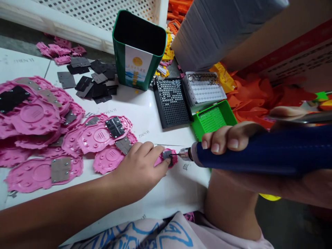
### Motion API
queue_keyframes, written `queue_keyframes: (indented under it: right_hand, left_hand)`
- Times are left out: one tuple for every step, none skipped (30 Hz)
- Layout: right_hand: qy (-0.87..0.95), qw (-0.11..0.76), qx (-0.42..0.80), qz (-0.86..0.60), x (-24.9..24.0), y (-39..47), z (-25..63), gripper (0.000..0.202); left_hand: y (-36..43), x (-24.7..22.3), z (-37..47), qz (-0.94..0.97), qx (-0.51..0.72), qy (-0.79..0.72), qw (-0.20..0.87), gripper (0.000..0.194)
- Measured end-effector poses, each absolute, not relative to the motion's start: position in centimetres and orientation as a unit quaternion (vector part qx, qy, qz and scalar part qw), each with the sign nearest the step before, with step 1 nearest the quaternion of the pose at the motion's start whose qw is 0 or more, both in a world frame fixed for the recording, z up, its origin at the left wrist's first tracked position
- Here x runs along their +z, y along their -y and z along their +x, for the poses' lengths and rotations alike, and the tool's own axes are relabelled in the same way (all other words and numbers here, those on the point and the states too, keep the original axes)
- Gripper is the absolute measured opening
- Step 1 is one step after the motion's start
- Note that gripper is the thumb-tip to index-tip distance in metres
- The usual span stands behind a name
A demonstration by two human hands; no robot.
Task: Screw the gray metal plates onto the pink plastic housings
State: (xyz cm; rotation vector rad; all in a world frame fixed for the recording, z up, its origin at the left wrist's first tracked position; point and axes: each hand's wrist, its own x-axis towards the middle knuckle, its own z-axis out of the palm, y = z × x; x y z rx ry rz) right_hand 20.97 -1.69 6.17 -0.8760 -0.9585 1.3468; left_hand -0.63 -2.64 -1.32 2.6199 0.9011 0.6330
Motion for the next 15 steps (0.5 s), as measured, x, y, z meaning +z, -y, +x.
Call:
queue_keyframes:
  right_hand:
    - [0.432, 0.591, 0.567, -0.377, 6.3, 1.6, 20.7, 0.054]
    - [0.453, 0.588, 0.553, -0.377, 6.5, 1.4, 20.5, 0.052]
    - [0.471, 0.586, 0.541, -0.378, 6.7, 1.3, 20.3, 0.049]
    - [0.484, 0.584, 0.531, -0.378, 6.9, 1.2, 20.1, 0.047]
    - [0.491, 0.582, 0.525, -0.381, 7.0, 1.2, 20.0, 0.045]
    - [0.494, 0.583, 0.518, -0.385, 7.2, 1.1, 19.9, 0.044]
    - [0.494, 0.582, 0.516, -0.388, 7.3, 1.0, 19.9, 0.043]
    - [0.495, 0.579, 0.517, -0.390, 7.4, 1.0, 19.9, 0.043]
    - [0.498, 0.574, 0.520, -0.390, 7.4, 0.9, 19.8, 0.042]
    - [0.502, 0.568, 0.521, -0.391, 7.5, 0.8, 19.8, 0.042]
    - [0.506, 0.569, 0.517, -0.392, 7.4, 0.7, 19.8, 0.040]
    - [0.509, 0.573, 0.509, -0.392, 7.4, 0.7, 19.8, 0.038]
    - [0.514, 0.571, 0.505, -0.394, 7.4, 0.6, 19.8, 0.037]
    - [0.515, 0.571, 0.502, -0.395, 7.3, 0.6, 19.8, 0.037]
    - [0.514, 0.573, 0.503, -0.394, 7.3, 0.7, 19.8, 0.038]
  left_hand:
    - [2.7, -1.4, -0.6, 0.912, 0.220, -0.312, 0.149, 0.017]
    - [2.7, -1.5, -0.6, 0.912, 0.221, -0.311, 0.150, 0.018]
    - [2.7, -1.5, -0.6, 0.912, 0.223, -0.309, 0.150, 0.018]
    - [2.8, -1.6, -0.6, 0.912, 0.225, -0.309, 0.149, 0.018]
    - [2.8, -1.6, -0.6, 0.912, 0.227, -0.309, 0.148, 0.018]
    - [2.9, -1.7, -0.6, 0.911, 0.228, -0.310, 0.147, 0.017]
    - [2.9, -1.7, -0.6, 0.910, 0.230, -0.311, 0.146, 0.017]
    - [2.9, -1.7, -0.6, 0.910, 0.231, -0.312, 0.145, 0.016]
    - [2.9, -1.7, -0.6, 0.910, 0.231, -0.312, 0.144, 0.016]
    - [2.8, -1.7, -0.6, 0.910, 0.231, -0.312, 0.144, 0.016]
    - [2.8, -1.7, -0.7, 0.910, 0.231, -0.312, 0.144, 0.016]
    - [2.8, -1.7, -0.7, 0.911, 0.230, -0.311, 0.144, 0.017]
    - [2.8, -1.6, -0.7, 0.911, 0.228, -0.310, 0.145, 0.017]
    - [2.8, -1.6, -0.7, 0.912, 0.227, -0.310, 0.146, 0.017]
    - [2.8, -1.6, -0.7, 0.912, 0.227, -0.310, 0.146, 0.017]
